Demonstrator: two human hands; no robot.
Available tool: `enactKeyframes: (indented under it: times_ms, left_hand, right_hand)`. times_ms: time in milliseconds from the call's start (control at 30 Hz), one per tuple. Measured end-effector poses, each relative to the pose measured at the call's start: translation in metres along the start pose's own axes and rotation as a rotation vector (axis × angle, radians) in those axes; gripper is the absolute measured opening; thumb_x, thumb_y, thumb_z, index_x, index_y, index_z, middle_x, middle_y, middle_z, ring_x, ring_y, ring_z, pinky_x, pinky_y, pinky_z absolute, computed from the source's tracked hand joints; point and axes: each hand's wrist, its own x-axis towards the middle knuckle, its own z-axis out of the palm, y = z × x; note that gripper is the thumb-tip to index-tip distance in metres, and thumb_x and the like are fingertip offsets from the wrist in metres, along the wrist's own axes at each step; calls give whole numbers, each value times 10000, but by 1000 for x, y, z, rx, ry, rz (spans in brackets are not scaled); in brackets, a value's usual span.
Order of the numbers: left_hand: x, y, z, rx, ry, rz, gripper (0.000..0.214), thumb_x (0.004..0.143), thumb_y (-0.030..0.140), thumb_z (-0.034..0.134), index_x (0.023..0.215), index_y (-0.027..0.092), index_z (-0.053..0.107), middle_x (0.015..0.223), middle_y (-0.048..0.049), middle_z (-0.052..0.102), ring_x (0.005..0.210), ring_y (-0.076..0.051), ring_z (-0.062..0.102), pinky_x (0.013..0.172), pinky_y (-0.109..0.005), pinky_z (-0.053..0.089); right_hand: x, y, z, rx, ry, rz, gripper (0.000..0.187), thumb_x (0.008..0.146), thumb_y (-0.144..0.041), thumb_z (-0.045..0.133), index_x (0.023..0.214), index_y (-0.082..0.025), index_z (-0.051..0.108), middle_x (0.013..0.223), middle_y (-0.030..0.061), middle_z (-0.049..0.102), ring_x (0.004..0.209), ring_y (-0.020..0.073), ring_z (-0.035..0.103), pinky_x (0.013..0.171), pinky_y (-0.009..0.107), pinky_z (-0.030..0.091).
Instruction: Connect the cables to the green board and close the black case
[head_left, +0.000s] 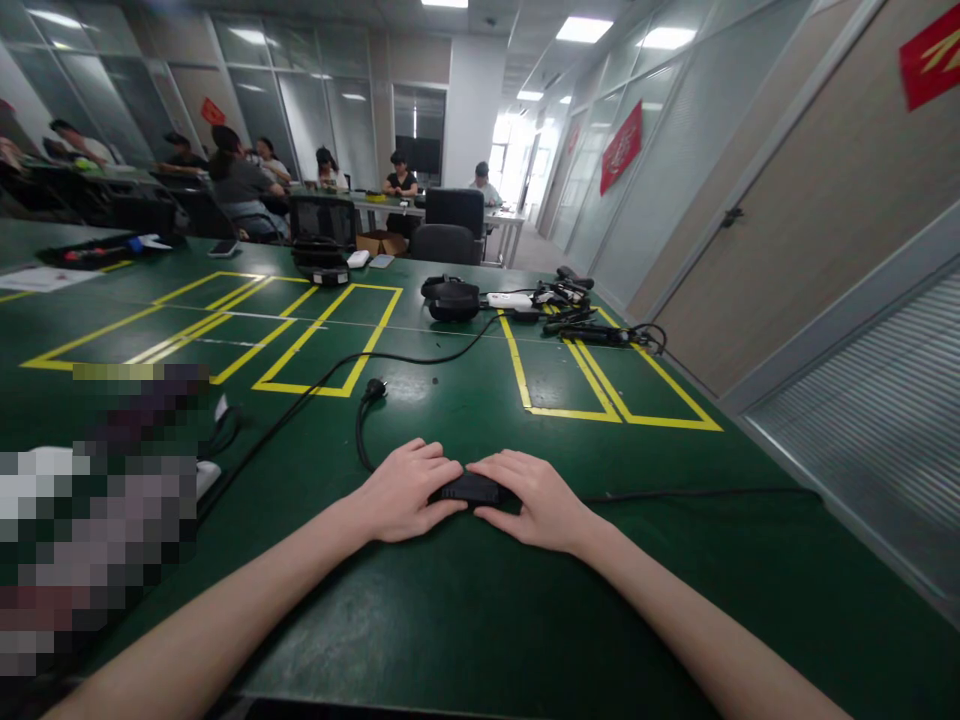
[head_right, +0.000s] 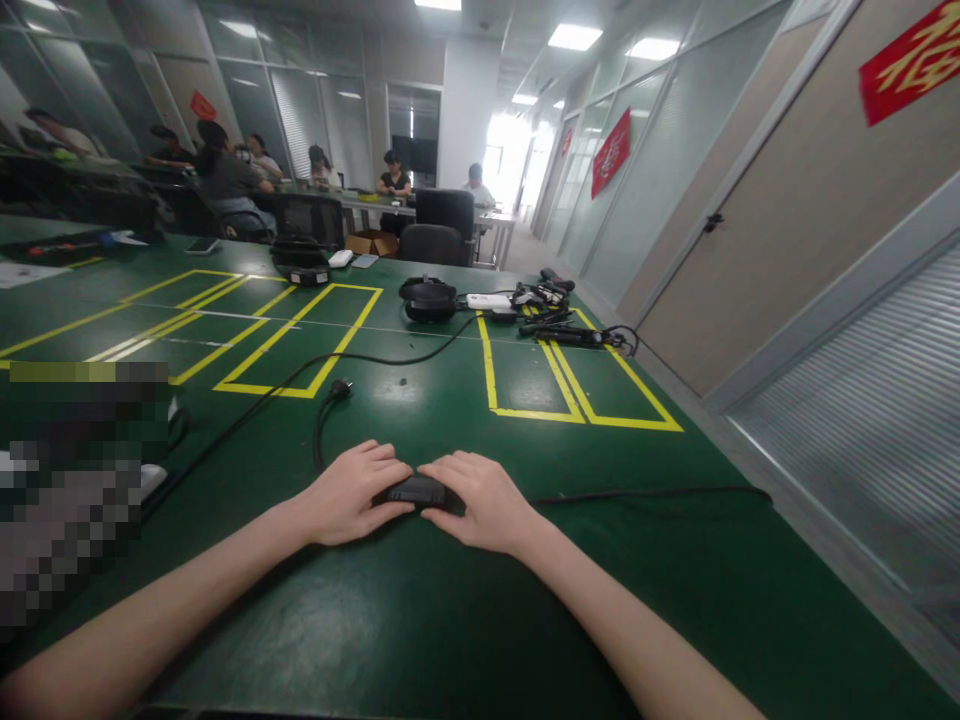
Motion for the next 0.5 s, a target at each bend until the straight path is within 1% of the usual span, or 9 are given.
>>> enactKeyframes:
  times_ms: [33,100,167,200,333,400,467,500]
  left_hand:
    - [-1,0,0,-18,10,3,283,1036,421,528,943,179,641,864,-63,662,829,-222,597,777,-340,430]
    - [-1,0,1,-67,45,11,289,1039,432,516,1055,180,655,949,-83,696,899,-233,627,808,-342,454]
    - [-2,1,3,-118,79,20,318,1040,441,514,1171,181,643,1038,-98,717,954,-240,649,837,-346,475]
    - [-2,1,4,-135,87,23,326,1043,438,512,1198,179,636,1061,-103,721,960,-241,657,844,-347,482]
    - [-1,3,8,-172,80,20,270,1050,393,513,1131,170,642,1032,-104,729,920,-241,670,830,-348,493]
    - [-1,5,8,-225,78,-18,266,1023,407,558,1134,180,640,1056,-100,726,937,-246,676,843,-350,502]
    - [-1,8,5,-323,71,-116,360,961,465,634,1196,193,628,1076,-91,724,936,-250,684,834,-343,515]
    - [-1,9,3,-382,61,-179,410,939,496,647,1217,197,626,1071,-84,728,924,-250,687,817,-337,518]
  right_hand:
    - [0,0,0,12,16,-10,256,963,-308,656,1174,-162,650,1061,119,751,912,256,678,803,378,529]
    - [0,-1,1,8,39,-25,212,979,-311,632,1132,-168,663,996,111,755,856,247,674,763,370,529]
    - [0,-1,1,-9,49,-32,190,988,-316,612,1098,-173,673,949,108,755,812,241,669,729,366,525]
    - [0,-1,1,-12,56,-35,194,983,-316,614,1103,-174,673,947,109,756,807,242,671,725,368,527]
    - [-1,-1,2,44,103,-46,300,939,-284,636,1217,-175,653,1052,123,766,894,254,716,787,379,568]
    - [-2,0,2,29,112,-68,316,957,-273,608,1256,-183,651,1073,126,768,913,252,728,795,376,579]
    - [-4,0,1,-44,102,-125,312,990,-274,569,1277,-186,655,1072,132,769,897,249,731,767,373,580]
    - [-4,-1,1,-91,96,-166,319,1002,-280,558,1290,-181,653,1087,142,767,900,252,731,755,374,578]
